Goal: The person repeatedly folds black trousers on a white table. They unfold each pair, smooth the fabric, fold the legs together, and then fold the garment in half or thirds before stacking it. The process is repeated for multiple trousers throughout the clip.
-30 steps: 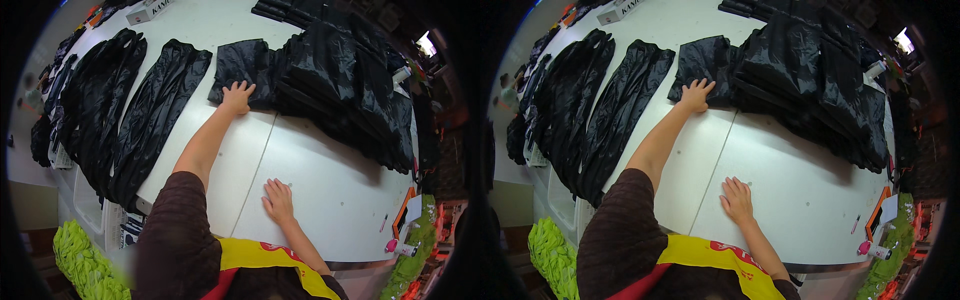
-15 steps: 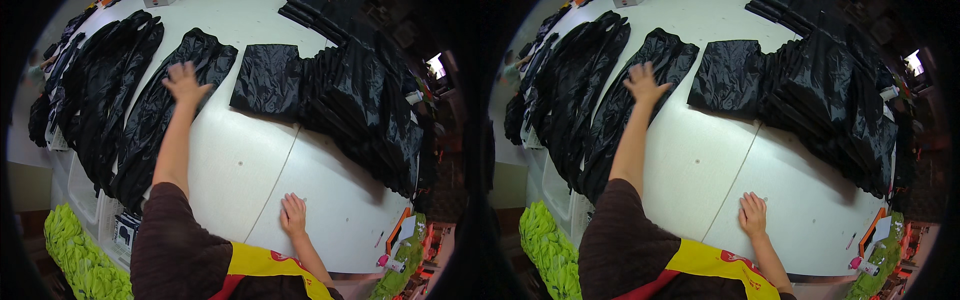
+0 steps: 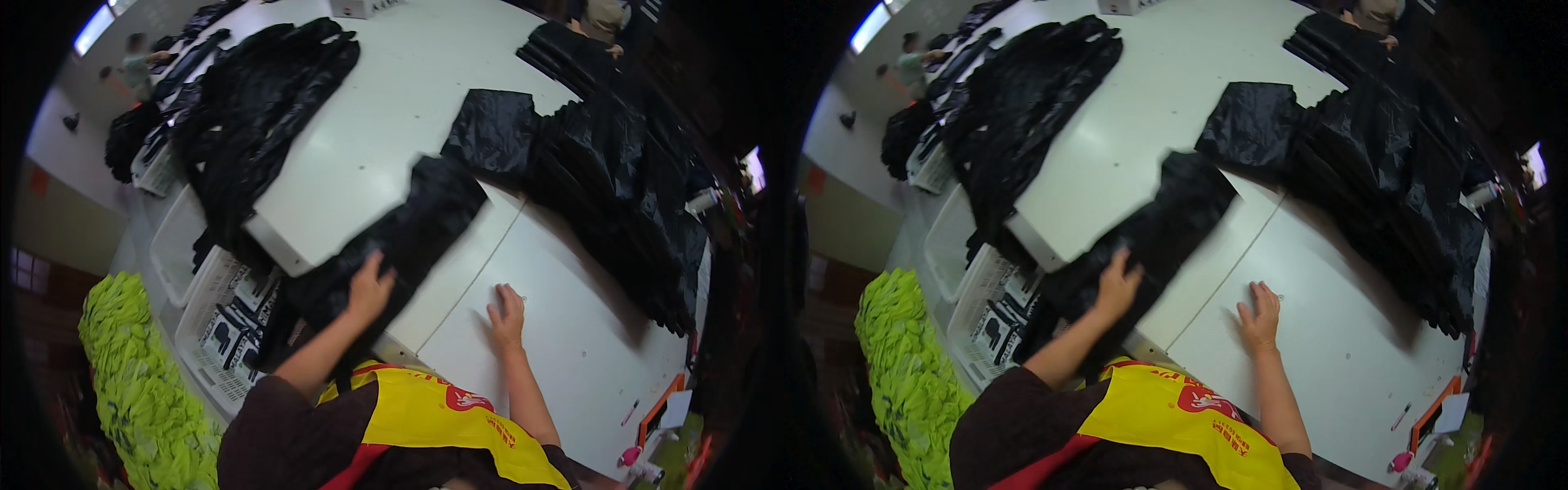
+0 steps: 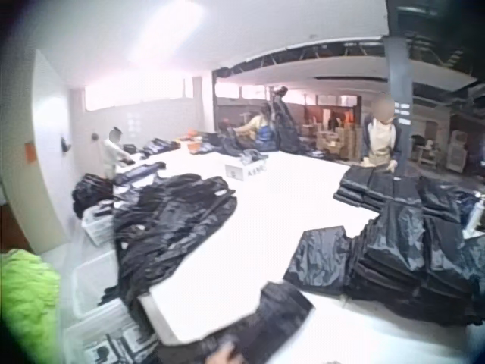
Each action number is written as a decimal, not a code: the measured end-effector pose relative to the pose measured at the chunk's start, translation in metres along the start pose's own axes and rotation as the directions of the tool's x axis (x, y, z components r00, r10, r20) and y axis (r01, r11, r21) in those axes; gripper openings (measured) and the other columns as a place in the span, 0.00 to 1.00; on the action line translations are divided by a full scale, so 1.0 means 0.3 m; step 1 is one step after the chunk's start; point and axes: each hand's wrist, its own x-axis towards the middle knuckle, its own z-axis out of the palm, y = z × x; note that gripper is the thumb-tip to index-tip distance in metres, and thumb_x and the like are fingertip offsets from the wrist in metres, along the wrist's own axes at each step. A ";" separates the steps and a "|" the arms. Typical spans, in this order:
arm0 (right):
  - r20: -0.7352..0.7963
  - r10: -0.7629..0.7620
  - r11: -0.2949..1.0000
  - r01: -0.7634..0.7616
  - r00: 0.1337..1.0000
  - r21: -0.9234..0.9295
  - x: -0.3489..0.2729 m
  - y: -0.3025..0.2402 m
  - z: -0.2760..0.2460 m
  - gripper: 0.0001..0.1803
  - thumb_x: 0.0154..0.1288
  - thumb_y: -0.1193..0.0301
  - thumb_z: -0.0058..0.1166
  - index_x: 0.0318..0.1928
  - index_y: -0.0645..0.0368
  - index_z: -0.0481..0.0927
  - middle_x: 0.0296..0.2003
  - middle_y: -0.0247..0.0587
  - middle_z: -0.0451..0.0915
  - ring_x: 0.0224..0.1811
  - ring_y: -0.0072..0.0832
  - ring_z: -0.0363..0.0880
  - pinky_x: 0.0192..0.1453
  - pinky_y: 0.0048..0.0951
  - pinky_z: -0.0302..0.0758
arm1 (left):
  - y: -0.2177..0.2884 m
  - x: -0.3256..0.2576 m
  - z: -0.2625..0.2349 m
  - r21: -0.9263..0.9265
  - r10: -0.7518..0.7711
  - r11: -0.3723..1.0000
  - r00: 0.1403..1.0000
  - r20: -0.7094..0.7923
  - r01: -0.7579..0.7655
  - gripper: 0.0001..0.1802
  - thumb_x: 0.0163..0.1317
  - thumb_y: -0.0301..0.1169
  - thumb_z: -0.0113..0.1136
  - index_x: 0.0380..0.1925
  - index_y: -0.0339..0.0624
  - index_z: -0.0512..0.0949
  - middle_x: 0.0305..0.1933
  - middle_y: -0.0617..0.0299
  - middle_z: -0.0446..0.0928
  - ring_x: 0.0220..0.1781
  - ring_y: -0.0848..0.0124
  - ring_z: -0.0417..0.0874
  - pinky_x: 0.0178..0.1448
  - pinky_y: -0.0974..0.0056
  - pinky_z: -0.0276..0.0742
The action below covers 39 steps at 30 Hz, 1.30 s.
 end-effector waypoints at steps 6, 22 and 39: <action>0.231 0.270 0.139 -0.275 0.935 0.951 0.049 -0.230 -0.012 0.28 0.55 0.67 0.56 0.57 0.62 0.66 0.51 0.39 0.72 0.53 0.31 0.71 0.57 0.31 0.68 | 0.126 -0.512 0.013 -0.021 0.405 0.913 0.898 0.174 -0.407 0.38 0.47 0.37 0.66 0.57 0.37 0.61 0.48 0.42 0.70 0.50 0.46 0.72 0.54 0.57 0.71; 0.059 -0.205 0.548 0.065 0.977 0.834 -0.402 -0.571 -0.324 0.31 0.37 0.86 0.63 0.47 0.59 0.68 0.44 0.39 0.74 0.49 0.28 0.72 0.56 0.27 0.67 | 0.616 -0.462 -0.644 0.384 0.666 0.323 0.496 0.558 -0.865 0.17 0.36 0.32 0.70 0.28 0.46 0.74 0.46 0.57 0.73 0.57 0.59 0.70 0.68 0.47 0.54; -0.144 -0.471 0.728 0.475 0.871 0.494 -0.674 -0.728 -0.372 0.19 0.43 0.79 0.66 0.34 0.55 0.70 0.34 0.42 0.80 0.28 0.29 0.76 0.33 0.23 0.71 | 0.345 -0.642 -0.761 0.008 -0.175 0.984 0.954 0.242 0.178 0.24 0.55 0.44 0.60 0.46 0.39 0.69 0.35 0.62 0.71 0.33 0.78 0.73 0.37 0.75 0.71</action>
